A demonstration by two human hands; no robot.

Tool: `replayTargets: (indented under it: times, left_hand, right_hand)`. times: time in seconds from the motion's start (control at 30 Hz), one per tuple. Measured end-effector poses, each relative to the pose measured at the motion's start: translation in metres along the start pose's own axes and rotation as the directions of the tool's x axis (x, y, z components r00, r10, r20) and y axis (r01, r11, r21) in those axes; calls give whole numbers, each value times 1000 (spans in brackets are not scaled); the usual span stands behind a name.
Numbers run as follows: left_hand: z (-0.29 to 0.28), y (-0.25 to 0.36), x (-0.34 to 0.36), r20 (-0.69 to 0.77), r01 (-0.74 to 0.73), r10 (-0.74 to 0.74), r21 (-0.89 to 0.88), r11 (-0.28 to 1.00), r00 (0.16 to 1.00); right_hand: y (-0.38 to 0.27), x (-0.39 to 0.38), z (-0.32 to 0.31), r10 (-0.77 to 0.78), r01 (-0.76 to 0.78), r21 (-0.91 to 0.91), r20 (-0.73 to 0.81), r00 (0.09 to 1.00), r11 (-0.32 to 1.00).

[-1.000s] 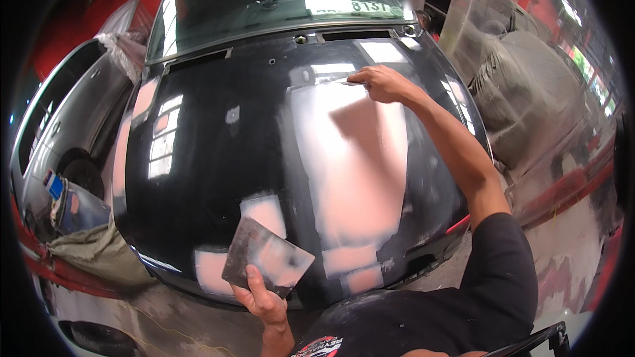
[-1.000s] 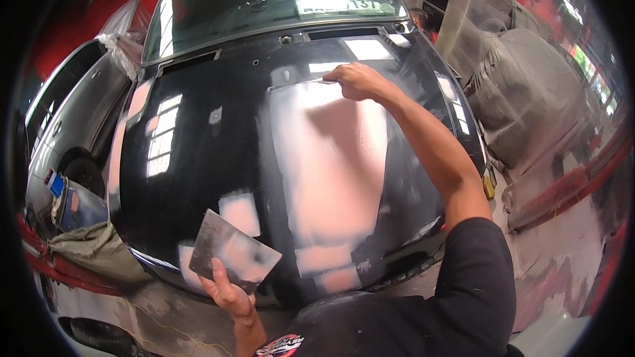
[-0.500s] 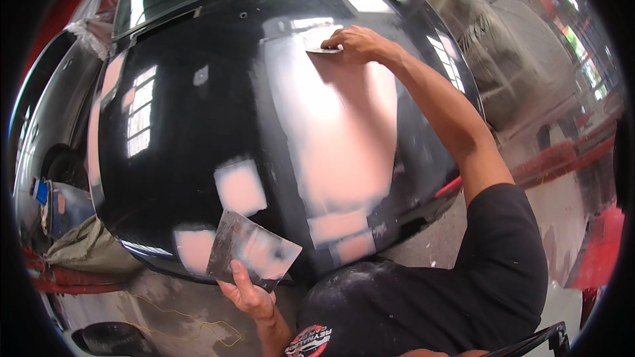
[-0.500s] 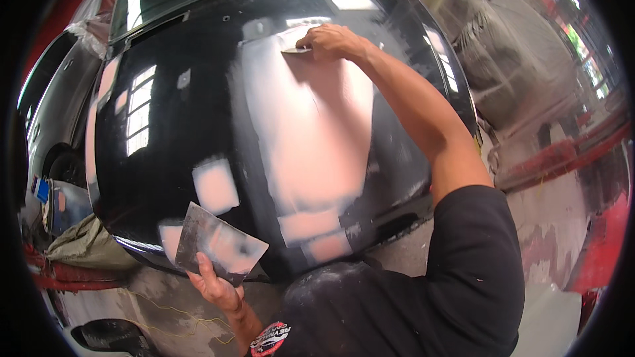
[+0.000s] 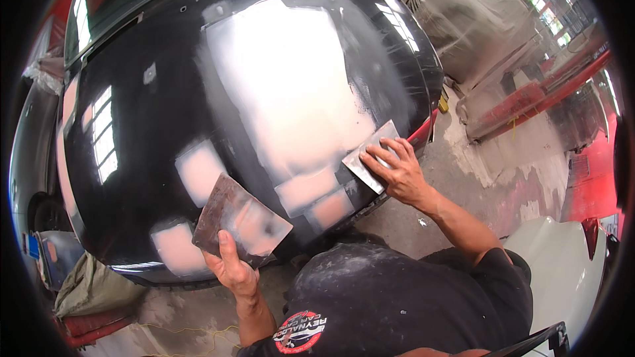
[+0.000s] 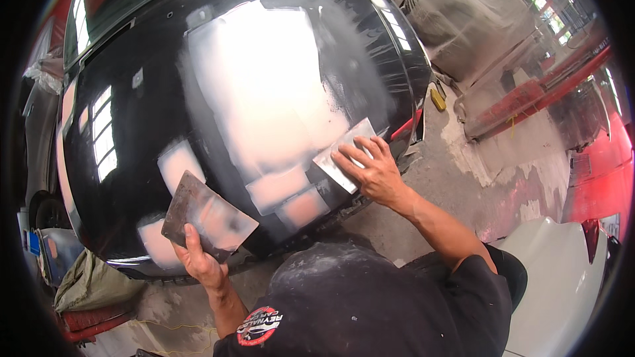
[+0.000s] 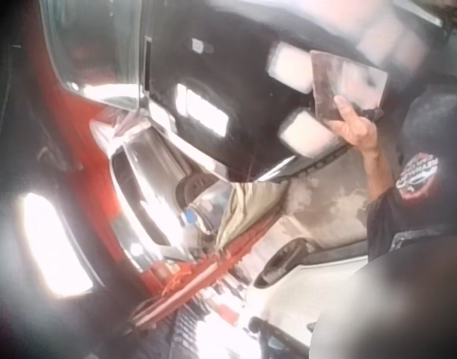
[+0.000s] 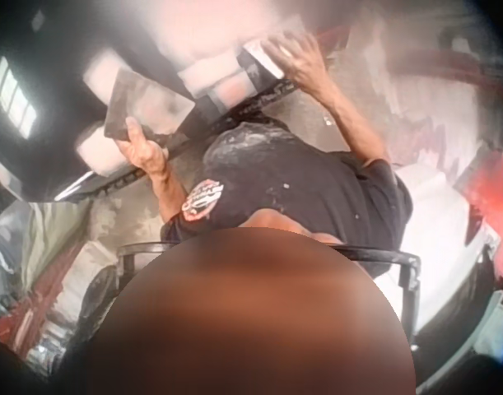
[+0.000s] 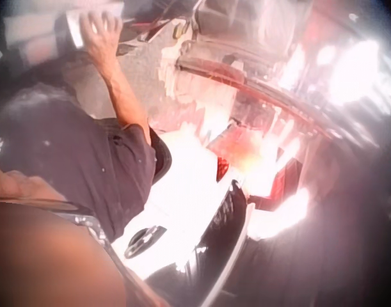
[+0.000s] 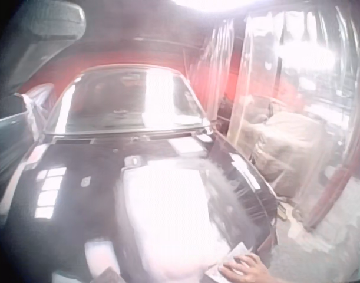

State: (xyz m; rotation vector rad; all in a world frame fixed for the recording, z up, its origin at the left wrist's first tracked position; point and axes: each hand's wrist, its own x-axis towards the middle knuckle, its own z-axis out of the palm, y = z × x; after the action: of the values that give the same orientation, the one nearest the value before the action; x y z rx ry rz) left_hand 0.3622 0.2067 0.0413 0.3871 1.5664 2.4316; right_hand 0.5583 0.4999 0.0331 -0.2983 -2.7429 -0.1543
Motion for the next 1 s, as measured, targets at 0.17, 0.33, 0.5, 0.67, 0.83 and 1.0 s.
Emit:
replayTargets:
  times: [0.17, 0.33, 0.5, 0.67, 0.83, 1.0]
  left_hand:
    - [2, -3, 0, 1, -13, 13, 42, 999, 1000]
    - [14, -2, -4, -83, 16, -21, -61, 998, 996]
    - [32, -4, -18, -157, 1, 0, 2, 1000, 988]
    - [34, -7, -34, -211, -8, 15, 36, 999, 977]
    - [17, -4, -46, -231, 40, -45, -27, 999, 972]
    - [-6, -1, -41, -90, 48, -46, 21, 999, 995]
  right_hand:
    - [19, 15, -35, -60, 60, 155, -4, 998, 986]
    - [67, 173, -27, -106, 132, 130, -189, 976, 983]
    - [74, 362, 37, -69, 67, 101, 18, 997, 993]
    - [63, 432, 66, -120, 117, 45, 65, 991, 992]
    - [62, 422, 57, -67, 45, 135, 161, 985, 990]
    - [48, 302, 32, -52, 16, 150, 244, 968, 989]
